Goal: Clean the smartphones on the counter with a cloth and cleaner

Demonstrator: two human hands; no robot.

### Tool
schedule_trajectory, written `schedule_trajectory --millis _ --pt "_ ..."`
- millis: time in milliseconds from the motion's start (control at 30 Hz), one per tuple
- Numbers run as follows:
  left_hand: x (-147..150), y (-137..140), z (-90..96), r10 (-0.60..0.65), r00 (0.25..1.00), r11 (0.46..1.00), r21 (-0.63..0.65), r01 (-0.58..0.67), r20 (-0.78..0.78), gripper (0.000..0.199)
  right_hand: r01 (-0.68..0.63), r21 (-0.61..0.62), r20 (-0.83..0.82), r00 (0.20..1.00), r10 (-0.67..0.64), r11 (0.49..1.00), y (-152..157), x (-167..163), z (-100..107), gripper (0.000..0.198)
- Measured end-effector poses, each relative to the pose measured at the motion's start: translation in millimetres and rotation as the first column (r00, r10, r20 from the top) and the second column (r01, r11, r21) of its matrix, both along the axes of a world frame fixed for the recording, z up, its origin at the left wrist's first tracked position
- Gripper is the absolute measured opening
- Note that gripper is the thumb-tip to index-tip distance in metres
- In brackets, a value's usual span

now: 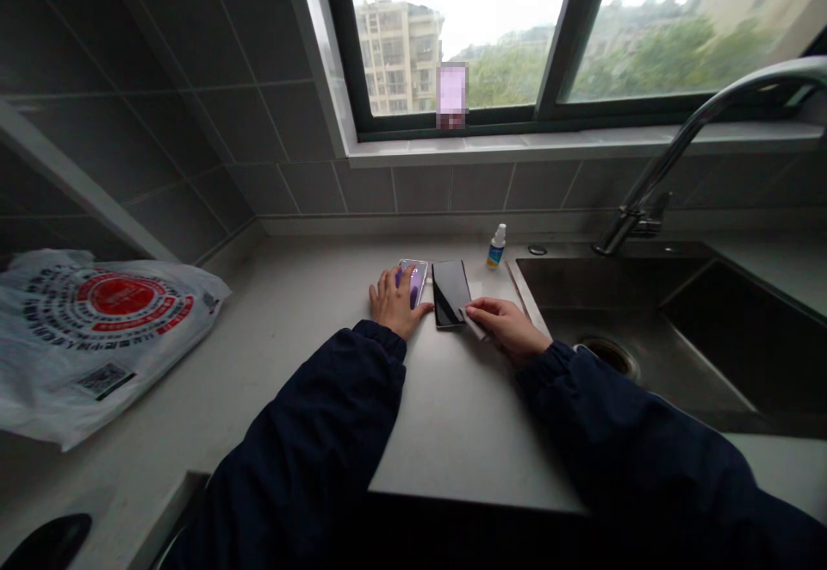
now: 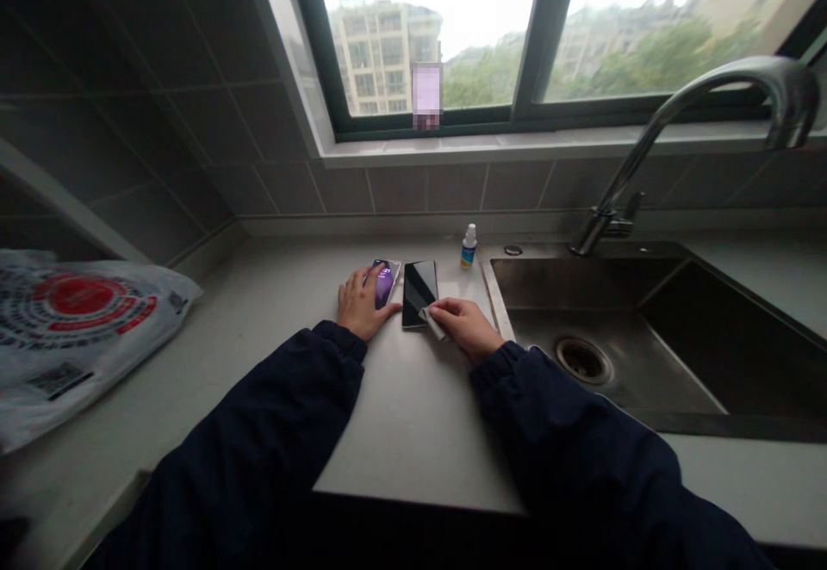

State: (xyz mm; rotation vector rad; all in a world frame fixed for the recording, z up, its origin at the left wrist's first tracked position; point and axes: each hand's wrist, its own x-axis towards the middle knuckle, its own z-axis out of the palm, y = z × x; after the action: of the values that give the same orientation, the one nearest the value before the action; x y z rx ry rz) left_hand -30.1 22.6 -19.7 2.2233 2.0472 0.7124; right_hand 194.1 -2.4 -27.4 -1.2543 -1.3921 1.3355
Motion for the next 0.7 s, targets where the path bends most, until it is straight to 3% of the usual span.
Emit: schedule_trajectory --millis 200,467,600,700 --pt "0.7 -0.5 -1.5 -0.011 1.0 1.0 -0.022 0.012 0.022 0.085 -0.066 -0.023 -0.017 0.998 0.065 0.998 -2.7 -4.6 -0.1 0.036" --pt "3.9 -2.7 0.2 -0.039 0.997 0.999 0.005 0.039 0.063 0.09 0.01 0.025 -0.033 0.999 -0.009 1.0 -5.0 -5.5 -1.8 0.036" --pt "2.9 1.6 -4.5 -0.077 0.987 0.997 0.018 0.075 0.139 0.087 0.044 0.046 -0.081 0.996 -0.04 0.998 -6.9 -6.6 1.3 0.041" --pt "3.2 3.7 -3.8 -0.168 0.956 0.985 0.085 0.152 0.24 0.074 0.024 0.021 -0.133 0.991 -0.021 0.999 -9.3 -7.2 7.1 0.044"
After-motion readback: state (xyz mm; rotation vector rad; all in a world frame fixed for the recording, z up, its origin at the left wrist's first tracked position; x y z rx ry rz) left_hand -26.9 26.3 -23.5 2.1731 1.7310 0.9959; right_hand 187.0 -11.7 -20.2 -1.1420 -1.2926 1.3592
